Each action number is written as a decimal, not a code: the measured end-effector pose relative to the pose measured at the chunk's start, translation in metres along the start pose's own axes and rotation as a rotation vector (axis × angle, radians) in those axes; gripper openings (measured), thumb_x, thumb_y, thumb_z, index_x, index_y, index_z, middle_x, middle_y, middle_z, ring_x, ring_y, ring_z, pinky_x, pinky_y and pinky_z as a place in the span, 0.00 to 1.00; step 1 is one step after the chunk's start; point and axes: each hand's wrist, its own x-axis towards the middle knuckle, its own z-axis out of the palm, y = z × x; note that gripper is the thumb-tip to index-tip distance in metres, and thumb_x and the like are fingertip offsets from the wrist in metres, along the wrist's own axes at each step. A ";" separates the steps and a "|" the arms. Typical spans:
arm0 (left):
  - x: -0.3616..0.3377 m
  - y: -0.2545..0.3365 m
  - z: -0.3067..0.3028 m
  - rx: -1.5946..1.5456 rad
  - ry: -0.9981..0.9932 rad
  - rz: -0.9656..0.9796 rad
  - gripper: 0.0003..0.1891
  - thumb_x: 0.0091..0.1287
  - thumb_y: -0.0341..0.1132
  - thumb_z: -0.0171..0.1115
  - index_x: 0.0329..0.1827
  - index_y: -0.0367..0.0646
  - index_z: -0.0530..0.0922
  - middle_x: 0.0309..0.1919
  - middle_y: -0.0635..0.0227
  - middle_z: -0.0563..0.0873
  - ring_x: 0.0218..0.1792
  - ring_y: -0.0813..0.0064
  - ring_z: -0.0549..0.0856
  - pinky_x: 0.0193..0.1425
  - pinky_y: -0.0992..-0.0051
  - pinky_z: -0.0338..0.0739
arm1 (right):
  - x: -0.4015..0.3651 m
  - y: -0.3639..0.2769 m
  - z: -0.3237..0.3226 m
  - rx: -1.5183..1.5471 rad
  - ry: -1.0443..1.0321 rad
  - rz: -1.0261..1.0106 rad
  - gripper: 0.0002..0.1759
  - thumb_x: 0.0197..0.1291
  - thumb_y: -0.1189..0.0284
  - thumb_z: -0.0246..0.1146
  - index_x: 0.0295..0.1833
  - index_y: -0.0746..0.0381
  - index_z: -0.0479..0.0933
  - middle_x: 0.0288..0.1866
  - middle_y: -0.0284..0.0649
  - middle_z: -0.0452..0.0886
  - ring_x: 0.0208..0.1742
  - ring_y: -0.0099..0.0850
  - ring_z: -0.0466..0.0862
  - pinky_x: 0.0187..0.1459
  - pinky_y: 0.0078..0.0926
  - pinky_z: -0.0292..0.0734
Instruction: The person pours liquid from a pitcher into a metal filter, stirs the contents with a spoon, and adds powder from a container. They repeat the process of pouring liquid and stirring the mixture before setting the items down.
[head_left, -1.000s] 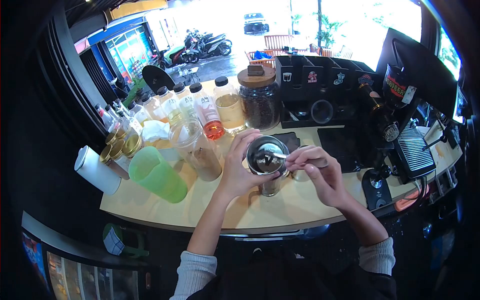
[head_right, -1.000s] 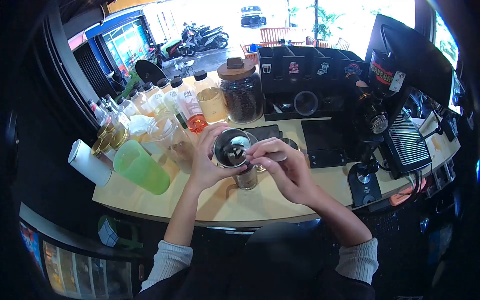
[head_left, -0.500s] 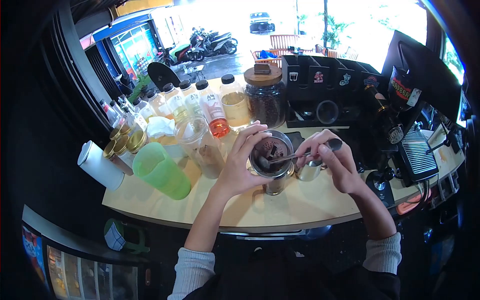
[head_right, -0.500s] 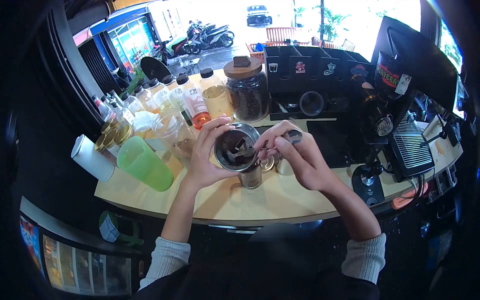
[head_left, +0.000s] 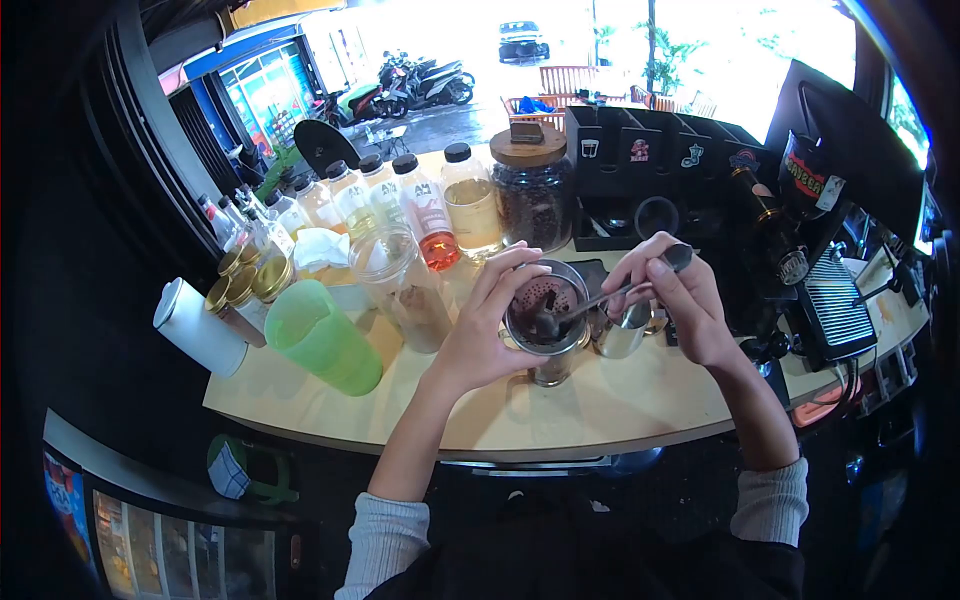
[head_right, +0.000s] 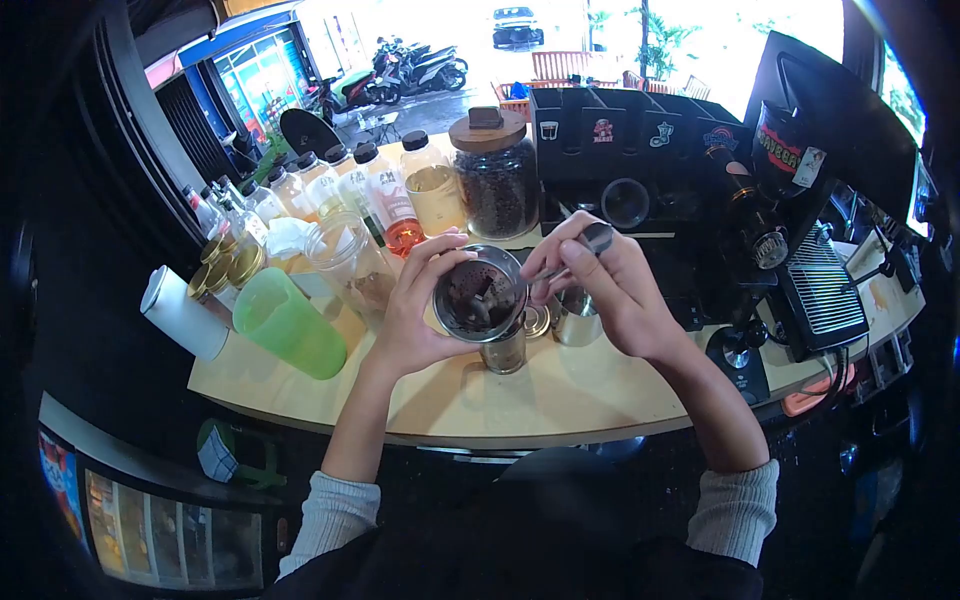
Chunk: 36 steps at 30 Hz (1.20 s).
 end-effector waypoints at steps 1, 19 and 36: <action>0.000 0.000 0.000 -0.002 0.000 -0.001 0.42 0.37 0.32 0.80 0.61 0.46 0.71 0.64 0.64 0.69 0.70 0.57 0.66 0.73 0.61 0.66 | 0.001 -0.001 0.003 0.000 0.001 0.002 0.15 0.76 0.65 0.45 0.42 0.65 0.68 0.45 0.46 0.79 0.45 0.27 0.83 0.50 0.27 0.79; 0.002 0.005 0.001 0.015 -0.035 -0.011 0.41 0.38 0.32 0.80 0.61 0.47 0.71 0.65 0.64 0.68 0.70 0.58 0.66 0.72 0.62 0.67 | 0.006 -0.007 0.002 -0.017 0.000 0.058 0.16 0.76 0.64 0.45 0.43 0.65 0.70 0.41 0.43 0.82 0.39 0.24 0.83 0.45 0.22 0.80; 0.002 0.009 0.001 0.018 -0.043 -0.027 0.42 0.38 0.31 0.80 0.61 0.47 0.71 0.64 0.64 0.68 0.69 0.58 0.67 0.72 0.63 0.67 | 0.008 -0.016 0.002 -0.177 -0.010 0.025 0.15 0.76 0.66 0.45 0.44 0.65 0.71 0.39 0.40 0.82 0.38 0.22 0.83 0.42 0.20 0.80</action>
